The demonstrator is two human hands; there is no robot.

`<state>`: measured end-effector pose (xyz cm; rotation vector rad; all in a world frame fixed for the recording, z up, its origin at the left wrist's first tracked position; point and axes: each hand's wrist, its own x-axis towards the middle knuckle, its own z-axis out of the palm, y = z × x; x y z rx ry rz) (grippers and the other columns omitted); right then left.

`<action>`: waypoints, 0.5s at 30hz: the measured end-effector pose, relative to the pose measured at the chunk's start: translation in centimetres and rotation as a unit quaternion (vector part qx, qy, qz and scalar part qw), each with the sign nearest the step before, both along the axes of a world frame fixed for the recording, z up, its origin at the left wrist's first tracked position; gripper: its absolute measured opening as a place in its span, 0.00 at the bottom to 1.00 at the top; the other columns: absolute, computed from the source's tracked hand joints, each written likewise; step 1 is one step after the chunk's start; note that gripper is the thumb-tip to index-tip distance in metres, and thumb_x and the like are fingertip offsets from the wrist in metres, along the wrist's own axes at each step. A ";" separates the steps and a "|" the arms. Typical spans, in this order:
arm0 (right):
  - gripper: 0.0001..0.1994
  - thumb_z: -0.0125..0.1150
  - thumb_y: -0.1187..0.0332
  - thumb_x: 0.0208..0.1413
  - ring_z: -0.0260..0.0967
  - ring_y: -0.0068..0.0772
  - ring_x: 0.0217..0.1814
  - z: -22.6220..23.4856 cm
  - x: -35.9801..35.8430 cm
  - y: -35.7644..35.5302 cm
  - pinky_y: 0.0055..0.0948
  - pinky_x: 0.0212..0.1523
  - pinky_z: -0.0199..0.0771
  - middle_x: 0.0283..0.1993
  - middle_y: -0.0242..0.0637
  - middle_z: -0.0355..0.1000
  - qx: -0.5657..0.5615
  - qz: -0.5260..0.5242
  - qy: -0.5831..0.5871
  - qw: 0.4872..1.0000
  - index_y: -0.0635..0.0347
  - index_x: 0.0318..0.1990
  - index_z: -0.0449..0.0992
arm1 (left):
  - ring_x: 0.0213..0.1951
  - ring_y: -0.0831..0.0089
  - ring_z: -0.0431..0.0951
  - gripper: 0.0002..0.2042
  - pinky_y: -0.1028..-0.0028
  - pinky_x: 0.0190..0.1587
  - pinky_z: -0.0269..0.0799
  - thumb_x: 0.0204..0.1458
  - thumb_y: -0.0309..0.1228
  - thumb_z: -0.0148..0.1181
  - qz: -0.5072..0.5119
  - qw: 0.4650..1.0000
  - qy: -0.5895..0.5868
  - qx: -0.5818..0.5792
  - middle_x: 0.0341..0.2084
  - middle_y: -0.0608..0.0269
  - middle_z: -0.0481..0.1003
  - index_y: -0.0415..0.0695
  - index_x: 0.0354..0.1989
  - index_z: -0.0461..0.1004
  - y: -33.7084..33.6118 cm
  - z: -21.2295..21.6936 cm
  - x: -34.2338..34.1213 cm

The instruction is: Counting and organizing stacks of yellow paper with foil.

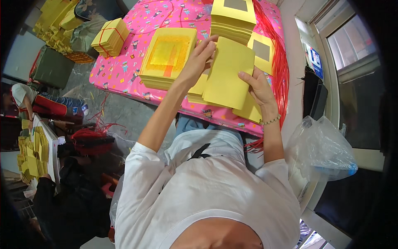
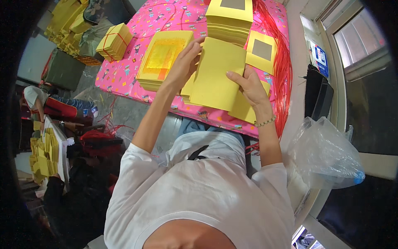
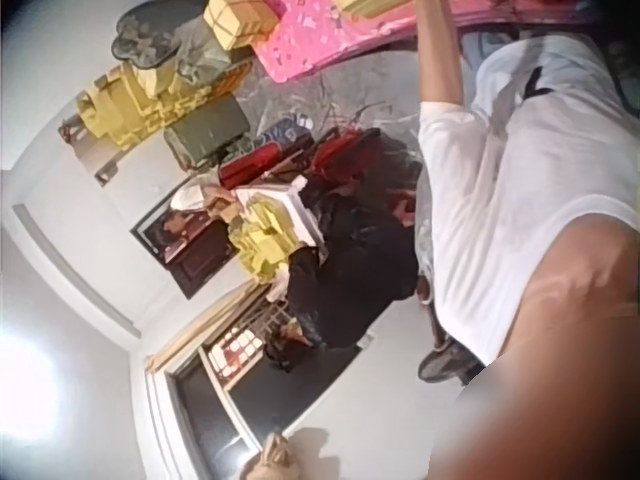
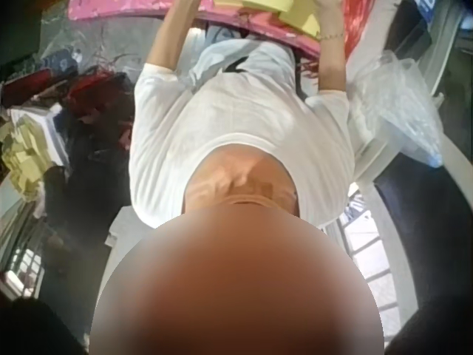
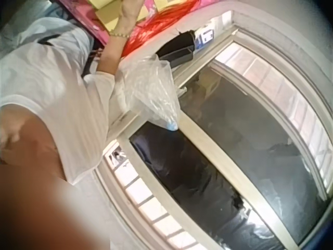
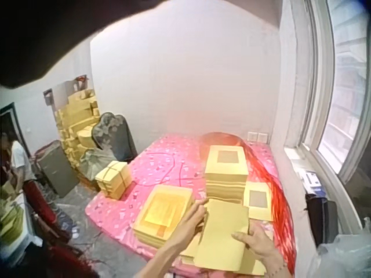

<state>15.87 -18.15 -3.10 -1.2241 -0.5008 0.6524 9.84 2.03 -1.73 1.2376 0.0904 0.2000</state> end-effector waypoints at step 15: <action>0.22 0.58 0.70 0.57 0.67 0.24 0.53 -1.0 -1.8 0.1 0.24 0.54 0.67 0.53 0.36 0.69 0.057 -0.003 0.061 0.996 0.66 0.58 0.63 | 0.46 0.72 0.74 0.15 0.73 0.49 0.72 0.63 0.34 0.44 -0.008 0.995 -0.035 -0.095 0.48 0.58 0.73 0.38 0.51 0.67 -2.0 1.2 1.5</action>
